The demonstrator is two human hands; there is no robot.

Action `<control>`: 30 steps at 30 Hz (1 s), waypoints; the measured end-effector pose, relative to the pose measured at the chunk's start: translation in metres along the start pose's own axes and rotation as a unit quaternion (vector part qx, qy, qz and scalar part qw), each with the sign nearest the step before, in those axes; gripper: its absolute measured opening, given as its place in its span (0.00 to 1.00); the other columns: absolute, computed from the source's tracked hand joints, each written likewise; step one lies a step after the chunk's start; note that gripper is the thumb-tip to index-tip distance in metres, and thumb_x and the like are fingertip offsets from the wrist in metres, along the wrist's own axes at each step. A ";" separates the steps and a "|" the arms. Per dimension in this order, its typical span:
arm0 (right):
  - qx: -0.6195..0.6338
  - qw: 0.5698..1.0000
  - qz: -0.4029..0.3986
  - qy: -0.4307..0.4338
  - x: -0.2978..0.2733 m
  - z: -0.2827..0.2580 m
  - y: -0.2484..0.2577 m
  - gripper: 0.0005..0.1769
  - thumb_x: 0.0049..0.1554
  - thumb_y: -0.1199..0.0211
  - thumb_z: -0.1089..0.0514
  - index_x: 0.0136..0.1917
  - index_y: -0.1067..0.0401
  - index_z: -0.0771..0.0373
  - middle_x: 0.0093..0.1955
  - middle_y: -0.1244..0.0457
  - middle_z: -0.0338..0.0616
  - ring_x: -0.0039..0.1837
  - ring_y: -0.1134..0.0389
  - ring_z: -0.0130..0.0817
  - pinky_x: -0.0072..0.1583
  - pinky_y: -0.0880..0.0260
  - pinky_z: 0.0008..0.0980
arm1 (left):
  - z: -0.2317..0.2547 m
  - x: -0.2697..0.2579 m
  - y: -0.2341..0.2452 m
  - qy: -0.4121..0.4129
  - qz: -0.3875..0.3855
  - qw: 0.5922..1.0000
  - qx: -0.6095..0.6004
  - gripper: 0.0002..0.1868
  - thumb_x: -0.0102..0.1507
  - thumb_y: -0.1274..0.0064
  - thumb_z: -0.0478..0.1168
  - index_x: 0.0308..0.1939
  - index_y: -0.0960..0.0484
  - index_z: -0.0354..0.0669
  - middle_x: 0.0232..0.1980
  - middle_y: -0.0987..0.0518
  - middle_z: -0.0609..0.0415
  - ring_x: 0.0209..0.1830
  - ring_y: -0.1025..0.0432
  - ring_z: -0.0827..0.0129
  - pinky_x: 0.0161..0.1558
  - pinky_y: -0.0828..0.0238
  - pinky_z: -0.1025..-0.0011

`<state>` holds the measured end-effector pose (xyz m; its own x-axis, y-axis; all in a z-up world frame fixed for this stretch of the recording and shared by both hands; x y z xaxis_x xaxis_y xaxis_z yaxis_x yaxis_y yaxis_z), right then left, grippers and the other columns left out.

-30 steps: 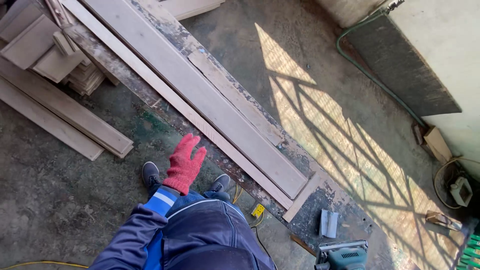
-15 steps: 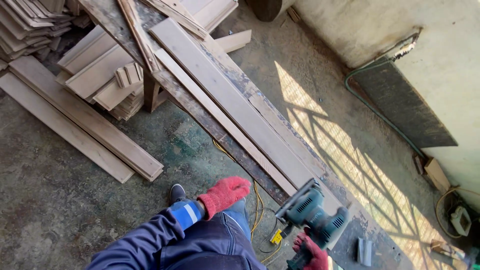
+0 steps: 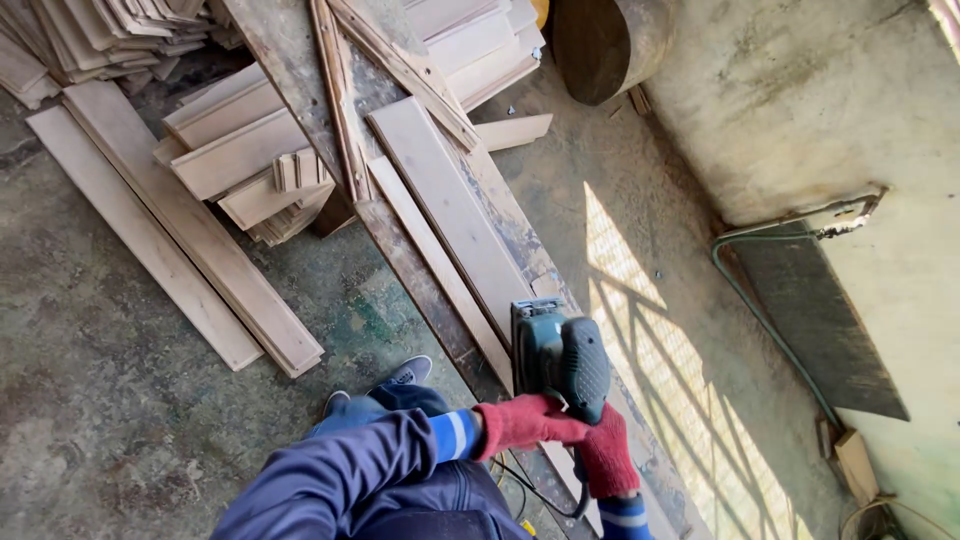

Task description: Sanding a wooden board using an electric orbital sander and then hand-sanding with a piece of sandpaper.

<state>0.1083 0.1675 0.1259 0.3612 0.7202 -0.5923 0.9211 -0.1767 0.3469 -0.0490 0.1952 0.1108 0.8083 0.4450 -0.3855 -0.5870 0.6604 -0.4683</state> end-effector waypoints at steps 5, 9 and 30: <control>-0.181 0.980 -0.056 0.054 0.043 -0.039 -0.018 0.10 0.54 0.40 0.59 0.47 0.25 0.67 0.38 0.30 0.47 0.39 0.34 0.34 0.39 0.32 0.33 | 0.021 0.028 0.018 0.108 0.077 0.975 -0.179 0.31 0.53 0.34 0.59 0.53 0.19 0.47 0.38 0.24 0.62 0.29 0.34 0.79 0.28 0.36 0.83; -0.157 0.984 -0.080 0.026 0.069 -0.054 -0.032 0.09 0.55 0.38 0.62 0.49 0.26 0.68 0.38 0.30 0.50 0.36 0.33 0.35 0.36 0.34 0.33 | 0.034 0.038 0.042 0.116 0.069 0.972 -0.190 0.30 0.55 0.37 0.59 0.57 0.19 0.50 0.46 0.21 0.61 0.43 0.30 0.76 0.40 0.31 0.77; -0.247 0.967 -0.068 0.011 0.115 -0.126 -0.130 0.22 0.45 0.27 0.62 0.55 0.22 0.63 0.50 0.26 0.44 0.50 0.27 0.31 0.53 0.25 0.31 | 0.062 0.040 0.161 0.222 0.042 0.931 -0.286 0.31 0.52 0.33 0.57 0.54 0.17 0.46 0.49 0.18 0.55 0.47 0.27 0.70 0.42 0.28 0.70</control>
<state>0.0115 0.3577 0.1044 0.2339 0.7299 -0.6423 0.7757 0.2581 0.5758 -0.1085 0.3572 0.0695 0.7347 0.1029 -0.6705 -0.6779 0.1486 -0.7200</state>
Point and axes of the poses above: each hand's wrist, its own x-axis towards the middle knuckle, its own y-axis out of the back of the hand, z = x × y, the point moved 6 cm from there along x, towards the middle knuckle
